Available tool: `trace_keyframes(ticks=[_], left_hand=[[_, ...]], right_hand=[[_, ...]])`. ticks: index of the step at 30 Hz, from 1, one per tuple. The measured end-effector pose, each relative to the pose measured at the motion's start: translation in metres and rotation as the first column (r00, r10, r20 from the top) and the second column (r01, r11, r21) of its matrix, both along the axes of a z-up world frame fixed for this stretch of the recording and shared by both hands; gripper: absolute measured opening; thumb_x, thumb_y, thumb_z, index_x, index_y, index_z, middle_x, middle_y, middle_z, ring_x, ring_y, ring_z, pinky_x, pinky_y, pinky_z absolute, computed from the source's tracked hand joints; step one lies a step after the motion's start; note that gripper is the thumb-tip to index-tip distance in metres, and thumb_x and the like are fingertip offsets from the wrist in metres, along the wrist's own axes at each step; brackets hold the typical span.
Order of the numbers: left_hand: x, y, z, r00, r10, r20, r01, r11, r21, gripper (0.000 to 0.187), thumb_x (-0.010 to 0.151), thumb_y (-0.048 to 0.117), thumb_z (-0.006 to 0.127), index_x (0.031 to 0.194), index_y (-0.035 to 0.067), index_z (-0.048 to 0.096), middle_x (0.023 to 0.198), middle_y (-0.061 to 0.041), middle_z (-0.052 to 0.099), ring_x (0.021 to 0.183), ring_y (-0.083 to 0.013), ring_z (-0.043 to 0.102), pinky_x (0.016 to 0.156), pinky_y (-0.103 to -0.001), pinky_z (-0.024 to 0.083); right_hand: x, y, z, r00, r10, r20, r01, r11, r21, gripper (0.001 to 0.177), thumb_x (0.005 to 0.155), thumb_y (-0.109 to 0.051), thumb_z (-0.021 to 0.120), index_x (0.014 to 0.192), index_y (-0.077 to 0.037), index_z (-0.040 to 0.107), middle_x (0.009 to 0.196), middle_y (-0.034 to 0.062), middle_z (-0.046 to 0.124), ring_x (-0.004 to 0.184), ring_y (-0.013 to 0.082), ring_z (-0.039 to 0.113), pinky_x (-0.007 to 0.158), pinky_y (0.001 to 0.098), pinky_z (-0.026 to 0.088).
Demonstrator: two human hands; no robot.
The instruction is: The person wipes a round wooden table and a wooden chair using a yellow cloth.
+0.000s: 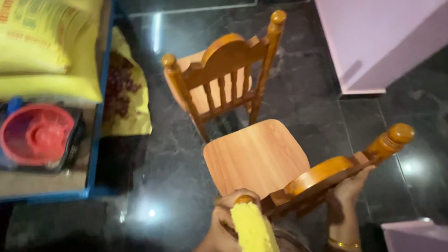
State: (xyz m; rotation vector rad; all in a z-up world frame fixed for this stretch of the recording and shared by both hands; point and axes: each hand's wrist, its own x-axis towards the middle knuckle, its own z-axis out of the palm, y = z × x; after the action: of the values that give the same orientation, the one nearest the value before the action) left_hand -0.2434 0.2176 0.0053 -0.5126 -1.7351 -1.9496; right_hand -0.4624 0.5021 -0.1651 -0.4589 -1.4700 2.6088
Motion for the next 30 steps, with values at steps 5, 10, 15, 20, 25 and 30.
trace_keyframes(ticks=[5,10,15,20,25,30], left_hand=[[0.050,0.038,0.001,0.984,0.176,0.015,-0.176,0.984,-0.007,0.023,0.073,0.011,0.089,0.084,0.003,0.071,0.101,-0.020,0.069,0.089,-0.0284,0.069,0.077,-0.036,0.055],[0.081,0.064,-0.008,0.952,0.277,-0.134,-0.264,0.959,0.107,0.035,0.076,0.016,0.090,0.087,0.004,0.058,0.097,-0.018,0.067,0.088,-0.0281,0.068,0.075,-0.036,0.056],[0.124,0.071,-0.011,0.925,0.380,0.019,-0.381,0.923,0.063,0.028,0.070,0.016,0.087,0.079,0.001,0.065,0.091,-0.019,0.066,0.075,-0.0245,0.066,0.065,-0.033,0.054],[0.164,0.067,-0.020,0.883,0.470,0.025,-0.470,0.878,0.093,0.031,0.072,0.017,0.090,0.081,0.000,0.066,0.096,-0.022,0.067,0.077,-0.0242,0.068,0.066,-0.032,0.057],[0.209,0.064,-0.033,0.850,0.526,0.037,-0.525,0.840,0.136,0.029,0.072,0.015,0.092,0.080,-0.001,0.070,0.102,-0.024,0.068,0.081,-0.0246,0.070,0.071,-0.033,0.059],[0.254,0.064,-0.048,0.748,0.664,0.023,-0.659,0.737,0.147,0.037,0.065,0.018,0.094,0.086,-0.001,0.070,0.109,-0.022,0.066,0.088,-0.0251,0.068,0.077,-0.032,0.058]], right_hand=[[0.001,-0.001,-0.024,0.914,0.321,-0.249,-0.345,0.937,-0.061,0.063,0.112,-0.073,0.036,0.125,-0.014,0.053,0.103,0.0043,0.059,0.092,0.0217,0.061,0.080,0.0407,0.054],[0.016,-0.024,-0.030,0.929,0.340,-0.149,-0.325,0.939,0.111,0.065,0.104,-0.071,0.040,0.124,-0.010,0.053,0.106,0.0053,0.062,0.094,0.0207,0.063,0.086,0.0400,0.054],[0.037,-0.043,-0.035,0.900,0.428,-0.087,-0.437,0.878,-0.197,0.074,0.101,-0.076,0.034,0.117,-0.008,0.058,0.102,0.0084,0.065,0.095,0.0237,0.066,0.089,0.0392,0.055],[0.077,-0.067,-0.016,0.875,0.484,-0.032,-0.478,0.851,-0.216,0.072,0.091,-0.079,0.039,0.118,-0.016,0.058,0.104,0.0074,0.066,0.101,0.0255,0.063,0.093,0.0434,0.052],[0.116,-0.076,-0.036,0.728,0.683,-0.051,-0.638,0.649,-0.414,0.082,0.093,-0.082,0.034,0.119,-0.008,0.058,0.106,0.0068,0.067,0.103,0.0256,0.063,0.096,0.0431,0.051],[0.146,-0.077,-0.097,0.752,0.651,-0.101,-0.649,0.706,-0.283,0.076,0.096,-0.078,0.035,0.136,-0.015,0.051,0.122,0.0012,0.060,0.117,0.0214,0.056,0.106,0.0405,0.044]])
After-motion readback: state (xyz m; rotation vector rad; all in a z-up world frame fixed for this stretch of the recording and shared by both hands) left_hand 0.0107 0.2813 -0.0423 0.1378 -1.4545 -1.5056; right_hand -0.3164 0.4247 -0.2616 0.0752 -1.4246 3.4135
